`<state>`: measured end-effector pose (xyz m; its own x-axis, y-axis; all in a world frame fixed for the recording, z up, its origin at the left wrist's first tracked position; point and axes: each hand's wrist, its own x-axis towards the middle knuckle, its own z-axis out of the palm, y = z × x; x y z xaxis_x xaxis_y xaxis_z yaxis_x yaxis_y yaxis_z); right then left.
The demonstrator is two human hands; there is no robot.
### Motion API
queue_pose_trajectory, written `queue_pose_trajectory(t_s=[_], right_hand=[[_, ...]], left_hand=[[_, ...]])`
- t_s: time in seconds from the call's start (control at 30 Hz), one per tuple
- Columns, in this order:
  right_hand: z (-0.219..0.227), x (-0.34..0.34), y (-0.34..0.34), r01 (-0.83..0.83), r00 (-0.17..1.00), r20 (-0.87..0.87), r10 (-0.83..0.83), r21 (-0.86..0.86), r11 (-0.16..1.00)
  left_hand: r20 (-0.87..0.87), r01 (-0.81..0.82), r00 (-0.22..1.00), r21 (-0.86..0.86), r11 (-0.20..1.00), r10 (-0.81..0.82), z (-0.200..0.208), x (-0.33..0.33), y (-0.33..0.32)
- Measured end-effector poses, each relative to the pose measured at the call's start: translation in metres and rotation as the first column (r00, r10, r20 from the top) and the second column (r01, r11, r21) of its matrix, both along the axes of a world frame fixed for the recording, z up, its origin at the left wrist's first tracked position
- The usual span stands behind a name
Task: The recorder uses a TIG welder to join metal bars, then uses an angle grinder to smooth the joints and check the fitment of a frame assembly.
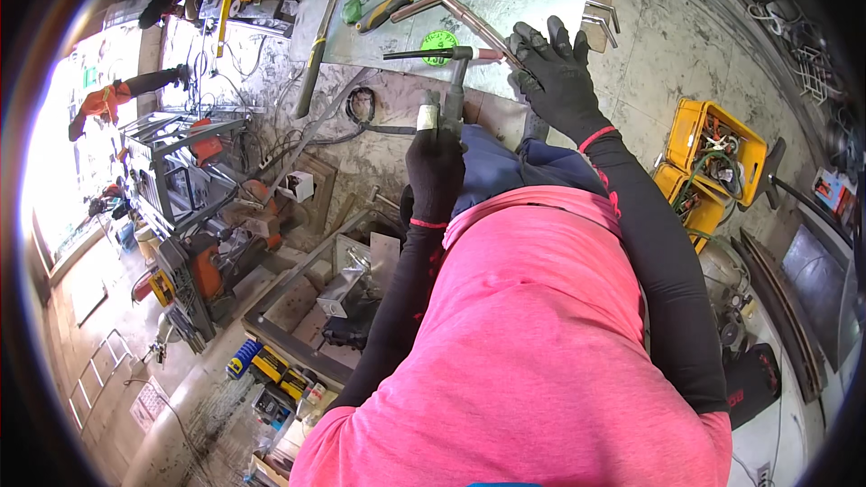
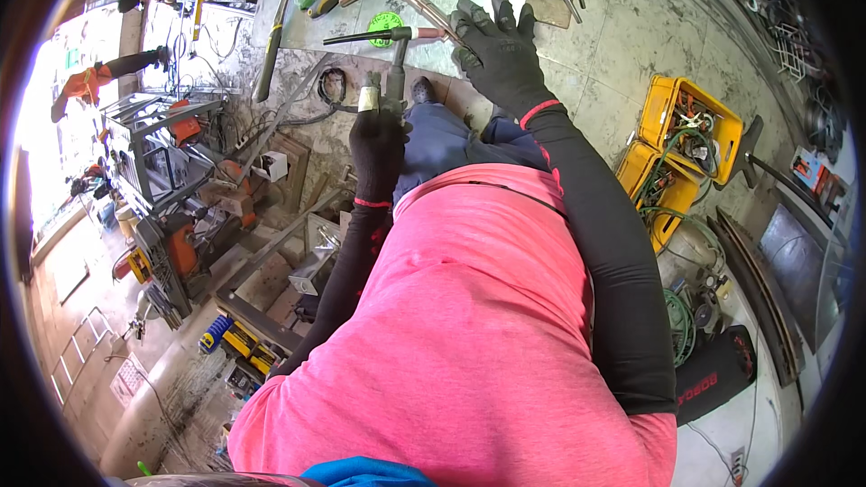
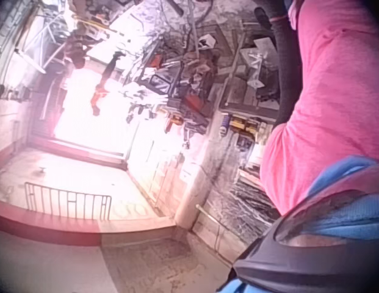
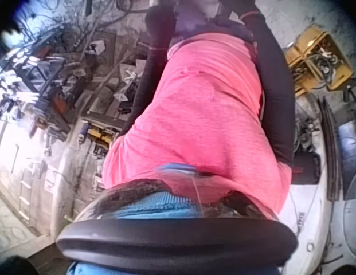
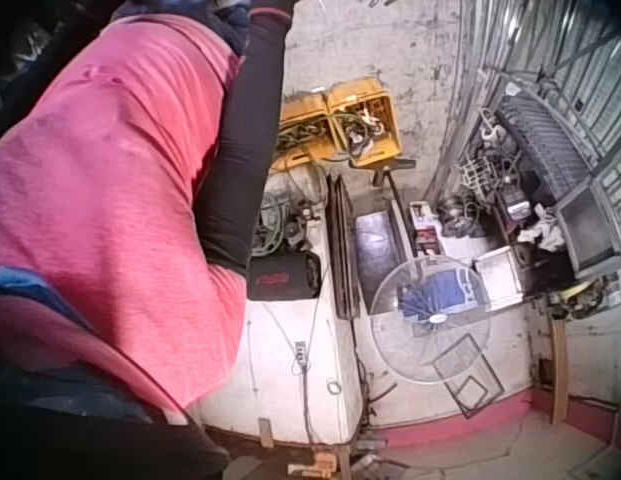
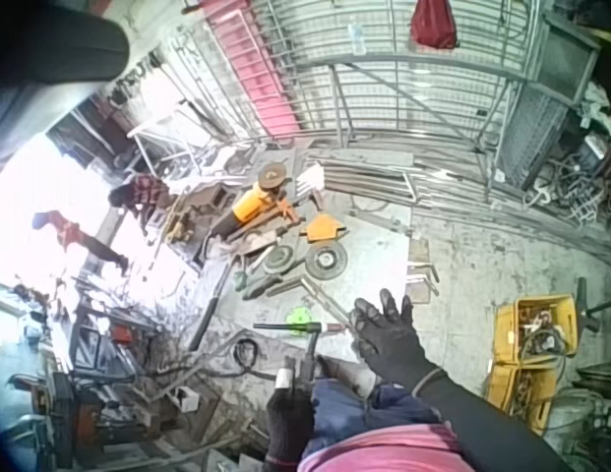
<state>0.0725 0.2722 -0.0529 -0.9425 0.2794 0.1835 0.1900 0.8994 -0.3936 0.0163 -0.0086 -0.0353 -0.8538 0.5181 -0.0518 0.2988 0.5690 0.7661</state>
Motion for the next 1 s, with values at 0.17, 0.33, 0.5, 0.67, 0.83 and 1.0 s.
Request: queue_pose_trajectory(t_s=[0.17, 0.33, 0.5, 0.67, 0.83, 1.0], right_hand=[[0.002, 0.000, 0.000, 0.003, 1.000, 0.009, -0.002, -0.013, 1.000], [0.004, 0.000, -0.001, 0.011, 0.999, 0.032, -0.011, -0.007, 1.000], [0.003, 0.000, 0.000, 0.014, 0.999, 0.042, -0.014, 0.010, 1.000], [0.007, 0.000, 0.000, 0.010, 0.998, 0.062, -0.011, 0.006, 1.000], [0.006, -0.001, -0.001, 0.007, 0.999, 0.043, -0.007, -0.007, 1.000], [0.003, 0.004, 0.005, -0.025, 0.996, 0.091, 0.022, 0.039, 0.999]], left_hand=[[0.005, -0.006, 1.000, 0.007, 1.000, 0.006, 0.003, 0.001, 0.001], [-0.130, 0.066, 0.989, -0.083, 0.994, -0.076, 0.003, -0.001, -0.001], [-0.403, 0.156, 0.877, -0.279, 0.947, -0.263, 0.013, -0.005, 0.003], [-0.423, 0.157, 0.865, -0.282, 0.946, -0.270, 0.017, -0.006, 0.005], [-0.049, -0.024, 0.999, -0.002, 1.000, 0.024, 0.002, -0.001, 0.000], [0.230, -0.235, 0.948, 0.050, 0.971, 0.218, 0.026, 0.000, 0.021]])
